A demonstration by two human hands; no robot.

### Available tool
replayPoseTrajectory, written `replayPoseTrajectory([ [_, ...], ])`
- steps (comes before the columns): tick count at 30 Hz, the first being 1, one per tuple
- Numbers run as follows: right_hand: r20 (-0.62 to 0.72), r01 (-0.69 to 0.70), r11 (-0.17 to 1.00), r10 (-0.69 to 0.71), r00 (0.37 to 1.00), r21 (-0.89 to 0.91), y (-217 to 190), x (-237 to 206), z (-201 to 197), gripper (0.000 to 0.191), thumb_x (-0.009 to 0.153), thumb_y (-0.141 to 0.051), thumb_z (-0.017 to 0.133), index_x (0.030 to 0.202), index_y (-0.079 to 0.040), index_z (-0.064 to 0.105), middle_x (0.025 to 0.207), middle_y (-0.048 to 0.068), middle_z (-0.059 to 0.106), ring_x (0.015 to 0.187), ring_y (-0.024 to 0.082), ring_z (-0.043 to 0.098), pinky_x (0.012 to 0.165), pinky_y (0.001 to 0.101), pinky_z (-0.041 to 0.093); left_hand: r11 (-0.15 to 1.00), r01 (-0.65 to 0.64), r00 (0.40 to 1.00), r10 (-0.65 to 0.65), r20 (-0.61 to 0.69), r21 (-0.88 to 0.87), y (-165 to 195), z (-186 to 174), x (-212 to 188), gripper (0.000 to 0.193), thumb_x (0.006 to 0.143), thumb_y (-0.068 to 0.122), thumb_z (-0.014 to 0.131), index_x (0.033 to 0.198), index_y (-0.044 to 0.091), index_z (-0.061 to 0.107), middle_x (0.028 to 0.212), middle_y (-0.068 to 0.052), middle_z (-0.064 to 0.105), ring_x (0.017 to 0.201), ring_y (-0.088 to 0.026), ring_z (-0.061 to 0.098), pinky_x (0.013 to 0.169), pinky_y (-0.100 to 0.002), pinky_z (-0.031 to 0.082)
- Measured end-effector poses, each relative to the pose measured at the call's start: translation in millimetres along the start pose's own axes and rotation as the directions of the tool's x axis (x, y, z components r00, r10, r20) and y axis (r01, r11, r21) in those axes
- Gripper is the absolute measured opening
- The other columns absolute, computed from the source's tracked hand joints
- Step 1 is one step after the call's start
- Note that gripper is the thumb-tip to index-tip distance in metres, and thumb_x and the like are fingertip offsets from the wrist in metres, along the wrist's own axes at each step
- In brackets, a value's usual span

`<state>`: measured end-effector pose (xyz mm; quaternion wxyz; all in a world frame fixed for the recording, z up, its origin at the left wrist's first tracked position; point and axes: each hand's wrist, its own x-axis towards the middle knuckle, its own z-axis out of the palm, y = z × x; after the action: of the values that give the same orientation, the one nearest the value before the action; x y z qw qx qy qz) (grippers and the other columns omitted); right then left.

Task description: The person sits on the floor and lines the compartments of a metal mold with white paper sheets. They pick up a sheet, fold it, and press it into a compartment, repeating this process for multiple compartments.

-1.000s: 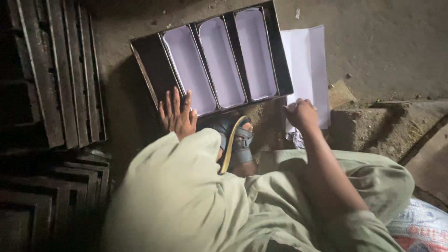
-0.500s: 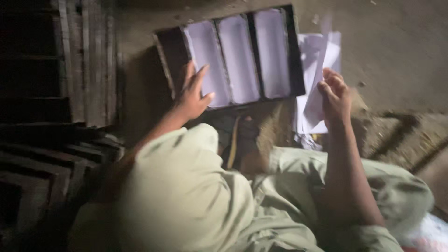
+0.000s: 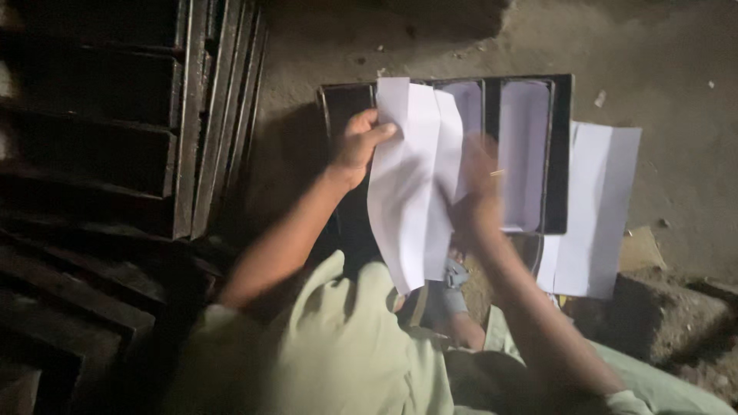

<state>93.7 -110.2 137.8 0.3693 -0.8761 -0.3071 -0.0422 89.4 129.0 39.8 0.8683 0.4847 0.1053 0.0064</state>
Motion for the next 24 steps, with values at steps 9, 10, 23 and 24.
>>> replayPoseTrajectory([
  [9, 0.507, -0.582, 0.389, 0.285, 0.813, 0.715, 57.9, 70.3, 35.6, 0.025, 0.108, -0.009, 0.061, 0.129, 0.005, 0.065, 0.113, 0.010, 0.073, 0.097, 0.017, 0.069, 0.089, 0.0343, 0.059, 0.948, 0.125, 0.964, -0.047, -0.261, 0.292, 16.1, -17.8, 5.5, 0.024, 0.095, 0.012, 0.070, 0.112, -0.004, 0.072, 0.099, -0.020, 0.071, 0.086, -0.021, 0.055, 0.078, -0.038, 0.043],
  [10, 0.495, -0.566, 0.441, 0.276, 0.824, 0.696, 56.8, 72.6, 40.0, 0.022, 0.108, -0.006, 0.060, 0.127, 0.003, 0.066, 0.111, 0.009, 0.073, 0.096, 0.016, 0.070, 0.089, 0.0341, 0.059, 0.849, 0.190, 0.945, -0.021, -0.328, 0.493, 15.8, -18.5, 10.1, 0.026, 0.100, 0.013, 0.070, 0.111, -0.010, 0.072, 0.096, -0.029, 0.070, 0.080, -0.025, 0.048, 0.071, -0.041, 0.037],
  [23, 0.495, -0.537, 0.504, 0.229, 0.838, 0.676, 53.7, 77.7, 38.0, 0.029, 0.114, -0.010, 0.048, 0.140, -0.005, 0.062, 0.118, 0.003, 0.071, 0.106, 0.014, 0.065, 0.095, 0.0313, 0.055, 0.182, -0.442, 0.829, 0.456, 0.323, 0.878, 66.2, 30.1, 10.7, 0.017, 0.092, -0.002, 0.070, 0.109, 0.004, 0.069, 0.103, -0.011, 0.074, 0.099, -0.024, 0.071, 0.080, -0.039, 0.060],
  [24, 0.457, -0.494, 0.535, 0.212, 0.864, 0.685, 54.3, 76.4, 39.0, 0.030, 0.115, -0.009, 0.048, 0.142, -0.005, 0.060, 0.123, 0.004, 0.070, 0.110, 0.015, 0.066, 0.097, 0.0315, 0.055, 0.239, -0.406, 0.854, 0.444, 0.272, 0.882, 69.5, 35.2, 8.7, 0.022, 0.091, -0.003, 0.069, 0.113, 0.000, 0.066, 0.102, -0.012, 0.073, 0.098, -0.025, 0.071, 0.078, -0.038, 0.059],
])
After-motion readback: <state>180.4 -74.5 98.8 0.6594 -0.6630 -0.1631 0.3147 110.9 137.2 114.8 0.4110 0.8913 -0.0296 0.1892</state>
